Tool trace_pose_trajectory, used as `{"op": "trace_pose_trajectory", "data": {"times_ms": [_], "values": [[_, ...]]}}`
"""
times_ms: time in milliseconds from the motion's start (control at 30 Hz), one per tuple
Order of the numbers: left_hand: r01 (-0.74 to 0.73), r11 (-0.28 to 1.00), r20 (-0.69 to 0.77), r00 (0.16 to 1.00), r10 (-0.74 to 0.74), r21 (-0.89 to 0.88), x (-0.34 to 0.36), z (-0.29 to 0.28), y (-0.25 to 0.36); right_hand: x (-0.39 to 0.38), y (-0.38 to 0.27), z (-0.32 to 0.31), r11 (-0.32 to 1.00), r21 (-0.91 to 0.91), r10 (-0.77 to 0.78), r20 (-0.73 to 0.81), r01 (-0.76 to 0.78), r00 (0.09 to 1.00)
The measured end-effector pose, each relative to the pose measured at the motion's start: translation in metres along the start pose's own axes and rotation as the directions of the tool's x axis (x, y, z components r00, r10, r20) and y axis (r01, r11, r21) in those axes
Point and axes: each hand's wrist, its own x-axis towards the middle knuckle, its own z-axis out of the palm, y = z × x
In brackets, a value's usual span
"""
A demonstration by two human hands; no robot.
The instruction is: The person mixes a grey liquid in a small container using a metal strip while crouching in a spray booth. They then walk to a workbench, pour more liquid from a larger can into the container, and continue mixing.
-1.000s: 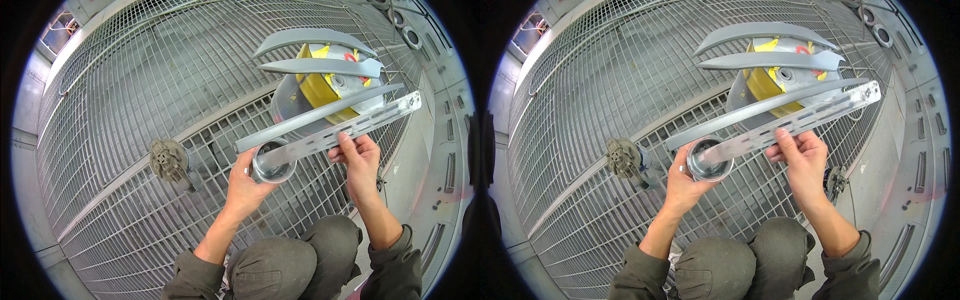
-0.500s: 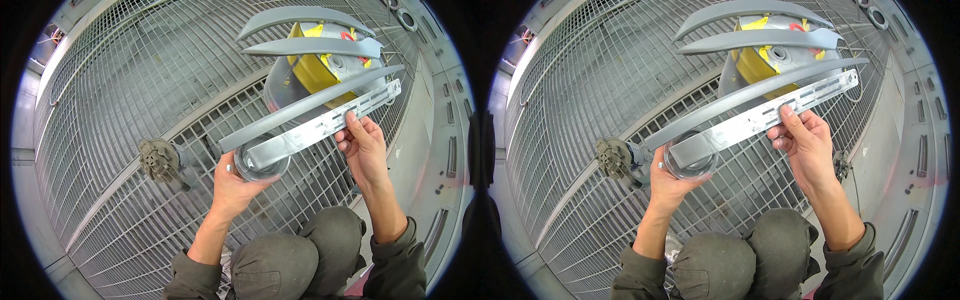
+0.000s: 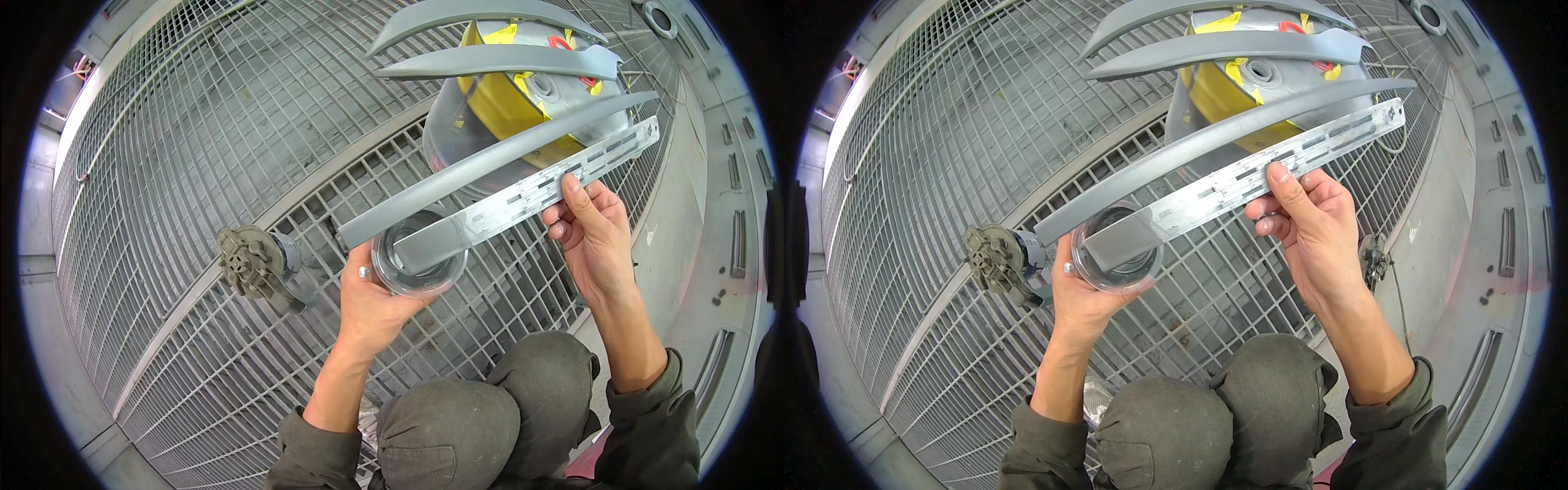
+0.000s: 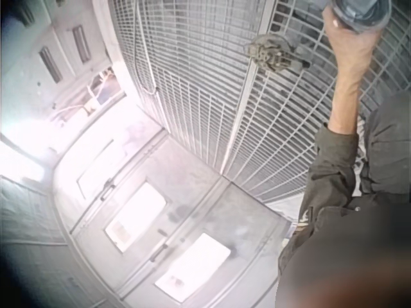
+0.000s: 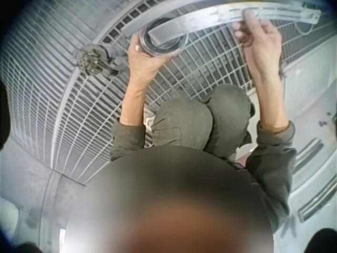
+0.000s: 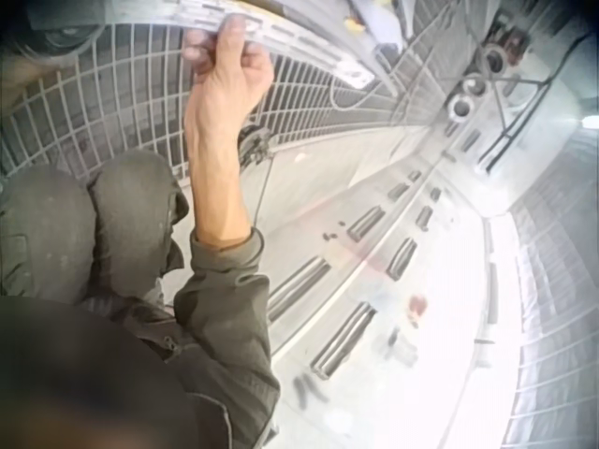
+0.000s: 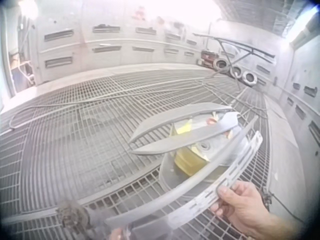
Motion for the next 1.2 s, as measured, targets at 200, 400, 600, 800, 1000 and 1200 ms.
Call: {"op": "trace_pose_trajectory", "data": {"times_ms": [200,400,600,800,1000,1200], "values": [[-0.069,0.995,0.066,0.996,0.064,0.077,-0.002,0.007,0.001,-0.008,-0.007,-0.007,0.998,-0.058,-0.018,-0.043,0.016,0.999],[0.043,0.979,0.223,0.971,-0.088,0.201,-0.013,0.03,-0.003,-0.029,-0.031,-0.018,0.873,-0.437,-0.155,0.168,0.214,0.974],[0.183,0.932,0.358,0.886,-0.294,0.312,-0.021,0.073,0.007,-0.034,-0.051,-0.025,0.466,-0.668,-0.32,0.484,0.58,0.815],[0.109,0.963,0.465,0.858,-0.217,0.248,-0.019,0.112,0.036,-0.07,-0.051,-0.122,0.82,-0.343,-0.43,0.159,0.458,0.889],[0.041,0.969,0.453,0.878,-0.152,0.245,-0.021,0.147,0.071,-0.123,0.045,-0.293,0.802,-0.596,-0.507,-0.716,-0.043,0.48],[0.018,0.96,0.476,0.866,-0.154,0.279,-0.028,0.188,0.083,-0.14,0.159,-0.346,0.954,0.152,0.296,-0.632,-0.26,0.717]]}}
